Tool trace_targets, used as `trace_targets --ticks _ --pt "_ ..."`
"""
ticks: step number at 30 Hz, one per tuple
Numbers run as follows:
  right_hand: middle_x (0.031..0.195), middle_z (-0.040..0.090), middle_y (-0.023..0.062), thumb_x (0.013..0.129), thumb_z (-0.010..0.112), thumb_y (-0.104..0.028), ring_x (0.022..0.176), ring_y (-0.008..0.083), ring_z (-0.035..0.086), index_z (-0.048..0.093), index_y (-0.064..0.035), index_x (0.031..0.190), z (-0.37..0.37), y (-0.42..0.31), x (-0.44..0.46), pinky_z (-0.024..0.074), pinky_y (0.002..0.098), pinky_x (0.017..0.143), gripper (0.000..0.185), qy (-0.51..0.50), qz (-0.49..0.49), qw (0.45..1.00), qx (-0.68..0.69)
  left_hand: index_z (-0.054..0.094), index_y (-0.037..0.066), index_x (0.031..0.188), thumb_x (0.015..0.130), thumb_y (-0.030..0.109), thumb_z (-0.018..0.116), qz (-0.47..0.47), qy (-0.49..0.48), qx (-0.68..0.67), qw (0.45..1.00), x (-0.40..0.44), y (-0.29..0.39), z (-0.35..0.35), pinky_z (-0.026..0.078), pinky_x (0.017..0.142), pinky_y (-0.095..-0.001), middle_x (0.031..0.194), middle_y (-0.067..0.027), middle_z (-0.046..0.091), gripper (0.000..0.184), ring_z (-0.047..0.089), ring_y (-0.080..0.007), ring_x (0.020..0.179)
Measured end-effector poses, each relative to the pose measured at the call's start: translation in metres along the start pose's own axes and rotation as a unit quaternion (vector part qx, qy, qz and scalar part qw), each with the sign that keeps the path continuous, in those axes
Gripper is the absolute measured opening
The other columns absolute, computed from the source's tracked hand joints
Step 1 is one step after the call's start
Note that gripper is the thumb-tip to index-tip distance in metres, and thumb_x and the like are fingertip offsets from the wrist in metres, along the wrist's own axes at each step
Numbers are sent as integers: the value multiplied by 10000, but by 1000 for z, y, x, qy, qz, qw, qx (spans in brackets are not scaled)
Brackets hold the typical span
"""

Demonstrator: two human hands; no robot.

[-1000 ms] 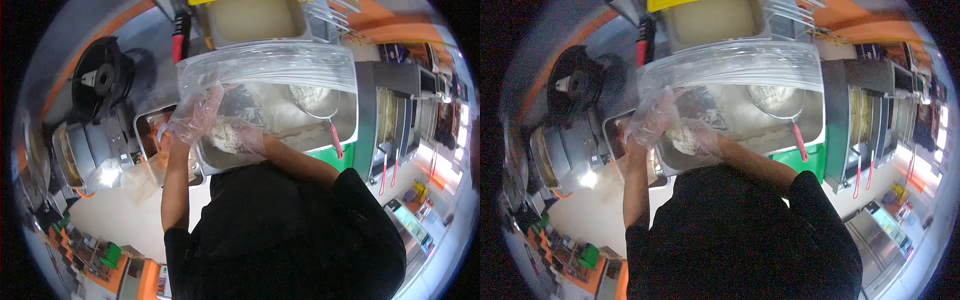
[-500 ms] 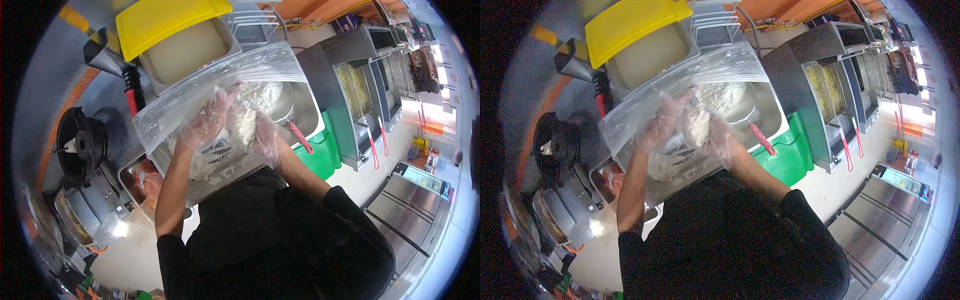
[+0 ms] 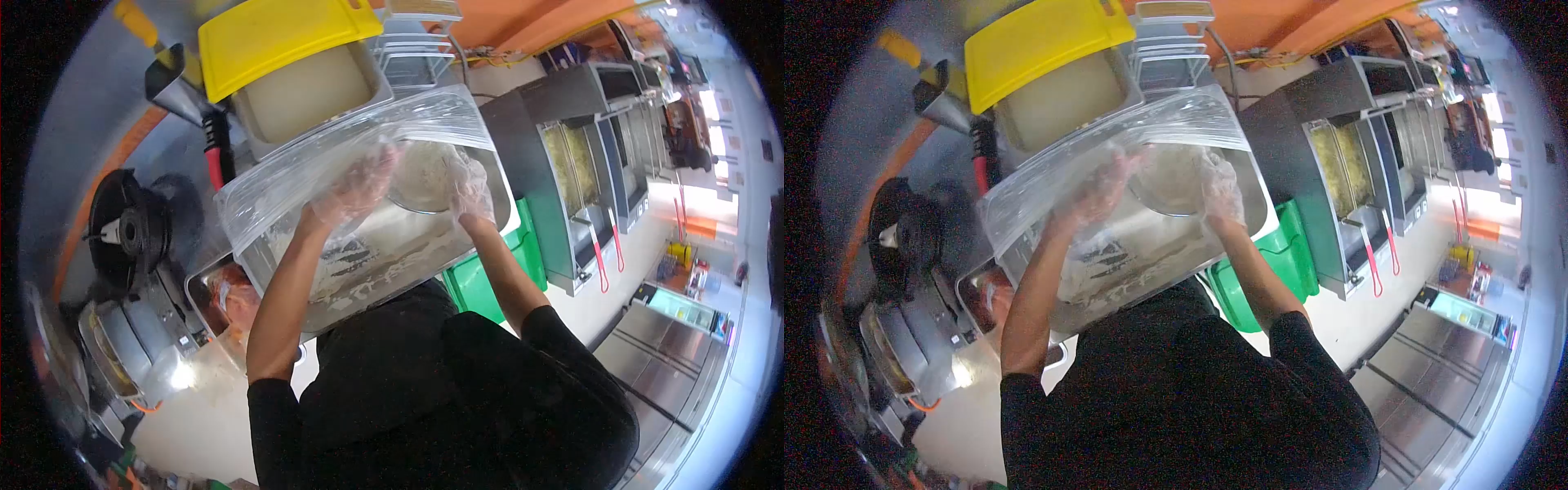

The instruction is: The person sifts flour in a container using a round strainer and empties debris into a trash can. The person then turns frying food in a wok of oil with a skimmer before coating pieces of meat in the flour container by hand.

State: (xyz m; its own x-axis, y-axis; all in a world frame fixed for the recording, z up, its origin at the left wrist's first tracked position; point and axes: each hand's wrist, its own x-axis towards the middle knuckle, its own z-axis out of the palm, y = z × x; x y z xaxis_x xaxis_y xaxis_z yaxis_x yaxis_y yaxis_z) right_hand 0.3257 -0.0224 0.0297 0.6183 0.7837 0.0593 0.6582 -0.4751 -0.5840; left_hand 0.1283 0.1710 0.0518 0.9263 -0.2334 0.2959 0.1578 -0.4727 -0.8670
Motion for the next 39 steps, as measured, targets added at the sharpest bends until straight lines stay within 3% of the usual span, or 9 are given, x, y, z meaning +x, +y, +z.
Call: trace_targets --ticks 1,2,8,17,22,25,28,34,39 --pt "1148 588 157 897 513 -266 1087 340 538 565 -84 1188 -5 -12 -3 411 411 932 347 40 -107 987 -116 402 -24 1364 884 105 432 -5 4 -23 1000 0 9 6 452 920 -315 1307 -168 498 498 508 -259 1136" --pt "1178 575 142 884 520 -262 1118 319 525 586 -117 1149 0 -18 2 406 401 947 309 -40 95 990 97 415 -29 1352 879 108 442 -10 8 -46 999 1 18 12 468 893 -296 1283 -167 519 493 516 -254 1127" --pt "1025 631 137 851 537 -225 965 318 602 630 -64 1006 -44 -54 -3 482 402 836 242 -107 -139 984 -43 540 -39 1221 854 117 497 27 98 -1 995 11 -4 19 504 797 -262 1088 -156 616 401 555 -245 1070" --pt "885 642 147 811 519 -109 837 270 641 634 -29 894 -40 -74 11 522 370 730 163 -186 -199 855 -441 546 -64 1190 891 209 426 208 35 173 962 -64 -35 15 438 955 -469 1074 -179 612 423 560 -322 1055" --pt "991 624 117 847 481 -118 845 242 627 550 -28 1139 23 -102 -12 508 359 767 313 -231 -336 908 -93 555 -61 1188 903 277 432 403 -74 164 897 -104 -121 -32 439 937 -443 1036 -193 632 459 586 -325 1016" --pt "1084 588 130 864 495 -158 948 223 588 518 -33 1192 92 -163 -29 475 349 843 352 -296 -375 873 91 565 24 1211 919 394 418 41 -261 -394 881 -120 -114 -48 426 944 -420 1101 -194 614 494 564 -317 1067" --pt "1176 553 119 880 570 -283 1096 187 516 560 -27 1125 147 -191 -22 415 317 943 355 -381 -345 853 90 575 108 1234 935 511 404 -351 -318 -754 455 -133 -96 -59 413 951 -398 1166 -195 596 530 542 -308 1117" --pt "1065 599 120 891 542 -201 930 238 597 567 12 1116 193 -171 -62 477 391 854 310 -601 -19 594 535 582 95 1221 901 476 495 -388 -208 -669 599 -158 -67 -67 427 943 -393 1146 -178 608 505 559 -315 1091" --pt "1074 612 106 904 545 -220 952 209 601 565 1 1163 124 -194 -58 487 361 839 341 -494 -346 782 155 585 84 1212 878 461 544 -416 -166 -655 608 -162 -64 -71 442 926 -388 1121 -167 622 505 574 -324 1063"
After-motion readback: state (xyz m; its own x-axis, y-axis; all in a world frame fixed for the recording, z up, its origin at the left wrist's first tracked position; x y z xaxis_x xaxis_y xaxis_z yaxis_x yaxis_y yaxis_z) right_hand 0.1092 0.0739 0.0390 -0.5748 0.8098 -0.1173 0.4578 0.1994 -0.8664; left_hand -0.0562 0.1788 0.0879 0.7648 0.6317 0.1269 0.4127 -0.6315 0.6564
